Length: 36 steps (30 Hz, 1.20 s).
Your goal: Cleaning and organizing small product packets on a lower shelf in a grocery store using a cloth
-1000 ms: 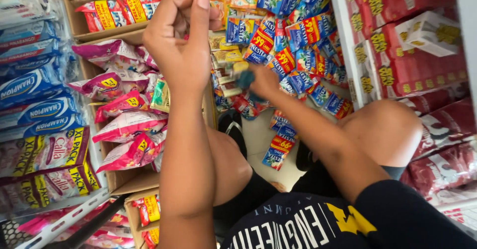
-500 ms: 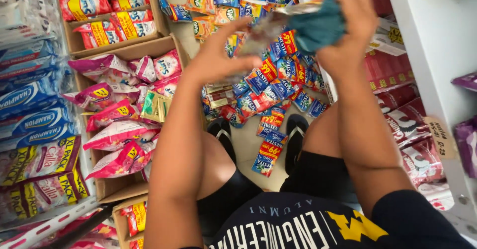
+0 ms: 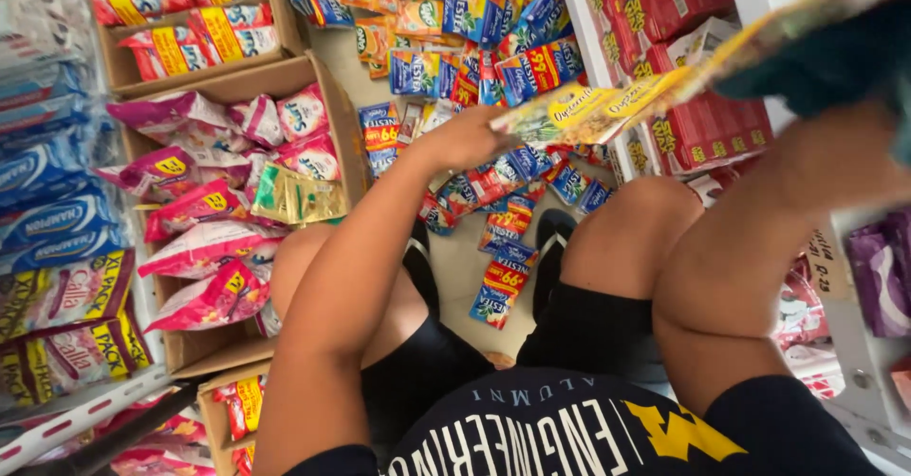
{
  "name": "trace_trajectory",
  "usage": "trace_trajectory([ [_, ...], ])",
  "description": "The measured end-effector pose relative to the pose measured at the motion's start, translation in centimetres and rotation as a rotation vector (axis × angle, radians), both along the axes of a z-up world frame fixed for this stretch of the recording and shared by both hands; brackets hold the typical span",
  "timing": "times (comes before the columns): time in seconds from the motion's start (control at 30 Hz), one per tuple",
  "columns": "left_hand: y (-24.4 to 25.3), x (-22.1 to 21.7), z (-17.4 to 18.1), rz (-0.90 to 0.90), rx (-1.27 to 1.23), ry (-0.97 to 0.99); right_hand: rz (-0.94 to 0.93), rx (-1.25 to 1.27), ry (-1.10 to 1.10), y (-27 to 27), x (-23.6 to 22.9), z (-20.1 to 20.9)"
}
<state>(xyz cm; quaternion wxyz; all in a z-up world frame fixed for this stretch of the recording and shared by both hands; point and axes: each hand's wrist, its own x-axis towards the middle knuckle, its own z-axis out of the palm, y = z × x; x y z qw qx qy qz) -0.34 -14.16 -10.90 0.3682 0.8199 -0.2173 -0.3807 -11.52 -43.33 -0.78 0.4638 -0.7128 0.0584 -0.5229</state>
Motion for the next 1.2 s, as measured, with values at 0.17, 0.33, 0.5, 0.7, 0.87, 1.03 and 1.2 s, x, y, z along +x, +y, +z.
trace_trajectory([
  [0.17, 2.5, 2.5, -2.6, 0.565, -0.586, 0.439, -0.184, -0.280, 0.310, -4.5, 7.5, -11.4],
  [0.33, 5.3, 2.4, 0.7, 0.835, -1.201, 0.746, 0.610, 0.409, 0.690, 1.7, 10.8, -7.9],
  [0.5, 7.3, 3.4, 1.3, 0.814, -1.697, 0.797, 1.250, 0.461, 0.926, -0.6, 10.3, -11.1],
  [0.7, 8.2, 3.6, 0.3, 0.947, -1.738, 0.741, 1.344, 0.331, 1.137, 5.9, 9.1, -11.8],
  [0.87, 5.9, 2.6, 2.7, 1.024, -1.486, 0.380, 1.138, 0.630, 0.906, 7.9, 7.4, -12.2],
  [1.03, 2.8, 1.7, 2.9, 0.792, -0.836, 0.488, 0.780, 0.784, 0.833, 7.6, 9.2, -9.8],
  [1.2, 1.4, -0.3, 2.1, 0.520, -0.987, 0.850, 0.814, 0.873, 0.600, 2.2, 10.3, -12.3],
])
